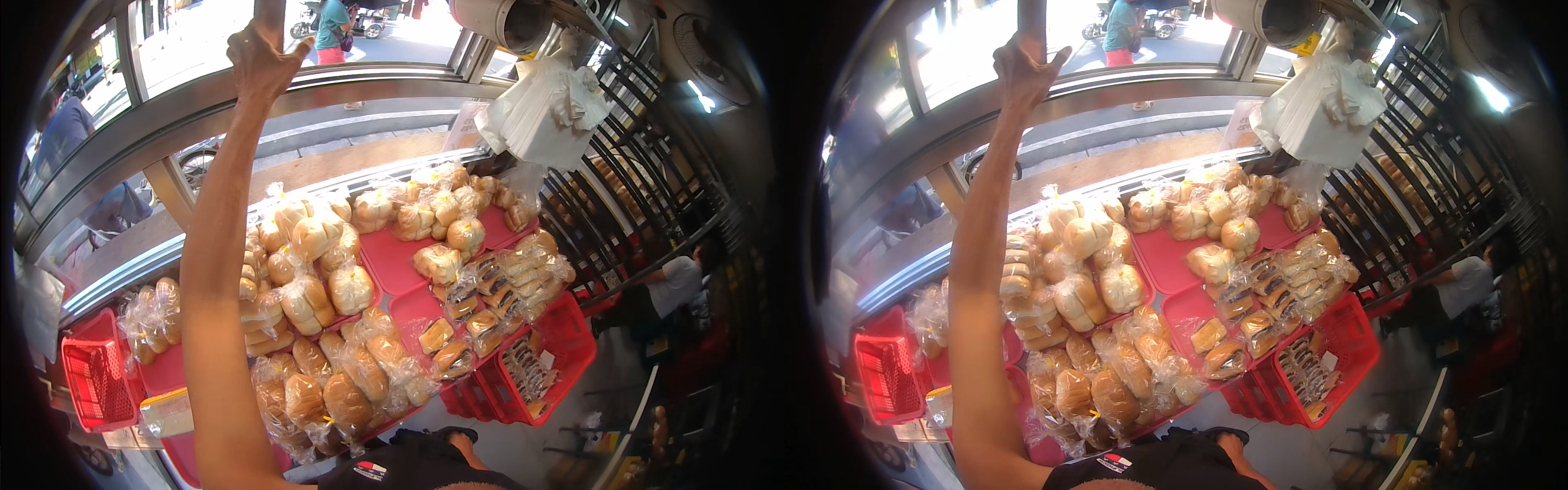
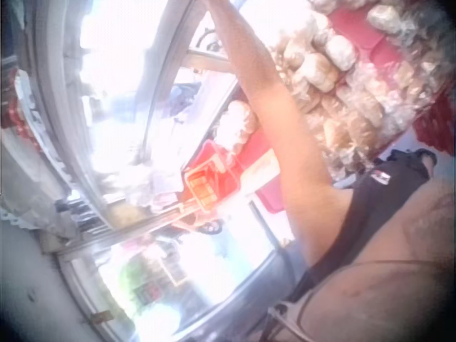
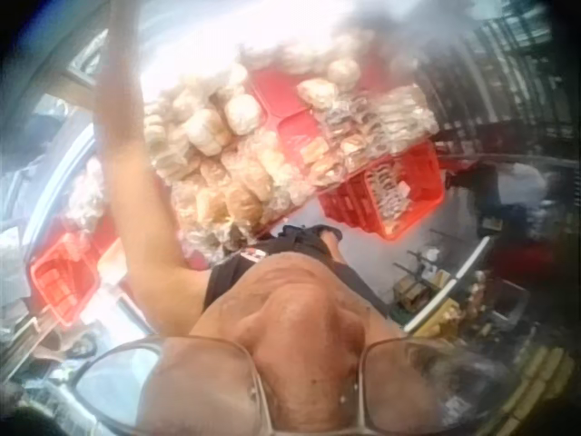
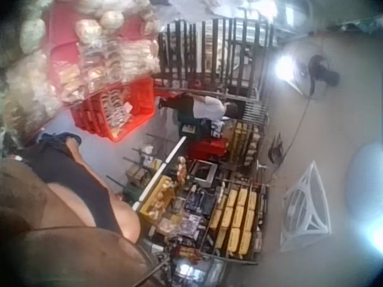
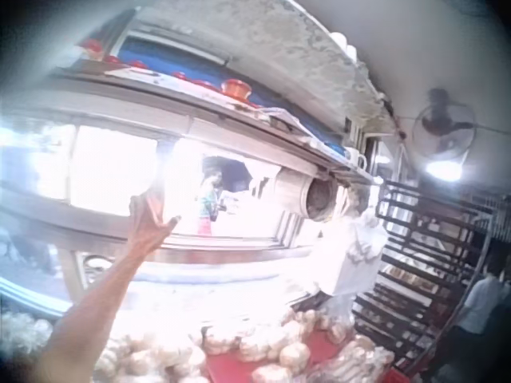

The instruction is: The person picks up individually wrapped bread rolls from a yellow crate and a display counter, places them into a white plastic bag, and hands the bag to a customer. The person then retrieves money from a pouch and continues handling bread rolls.

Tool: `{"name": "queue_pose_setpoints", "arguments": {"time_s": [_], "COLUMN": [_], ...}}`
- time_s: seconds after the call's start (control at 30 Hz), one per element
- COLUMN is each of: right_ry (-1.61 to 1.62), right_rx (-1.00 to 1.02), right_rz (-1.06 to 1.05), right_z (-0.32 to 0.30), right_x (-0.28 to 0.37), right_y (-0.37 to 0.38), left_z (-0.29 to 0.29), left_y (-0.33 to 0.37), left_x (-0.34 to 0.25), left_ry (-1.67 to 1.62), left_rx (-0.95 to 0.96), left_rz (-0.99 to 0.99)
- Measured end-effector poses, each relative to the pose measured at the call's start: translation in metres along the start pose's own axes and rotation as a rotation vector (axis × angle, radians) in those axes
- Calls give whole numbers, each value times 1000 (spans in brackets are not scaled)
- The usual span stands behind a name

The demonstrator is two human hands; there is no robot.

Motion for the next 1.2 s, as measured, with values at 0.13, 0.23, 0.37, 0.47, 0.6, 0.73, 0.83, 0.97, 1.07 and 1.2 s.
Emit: {"name": "queue_pose_setpoints", "arguments": {"time_s": [0.13,0.23,0.37,0.47,0.6,0.73,0.83,0.97,1.07,1.2], "right_ry": [-48,-38,-17,-66,-75,-26,-13,-27,-86,-148], "right_rx": [-13,-13,10,34,27,-21,-8,5,50,125], "right_rz": [1,-3,29,6,9,55,28,37,-41,-128], "right_z": [-7,-9,-9,-12,-5,5,4,3,-10,31], "right_x": [35,49,52,58,47,41,48,52,58,-24], "right_y": [11,14,12,21,23,19,15,23,36,65], "left_z": [-18,-44,-52,-46,-22,-3,4,-10,-49,-89], "left_y": [-14,-13,-21,-28,-31,-34,-35,-36,-26,-11], "left_x": [13,99,143,121,77,53,30,26,65,148], "left_ry": [166,368,405,360,281,288,278,137,-90,-126], "left_rx": [140,22,-52,-11,53,65,65,109,32,-311], "left_rz": [377,307,318,382,411,373,409,506,502,44]}}
Point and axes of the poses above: each hand's wrist, its own y-axis towards the middle knuckle, its own z-axis out of the palm, x = y × z, the point moved 1 cm from there along y, towards the middle knuckle, and after that the axes turned 6 degrees about y, right-handed, at the moved point
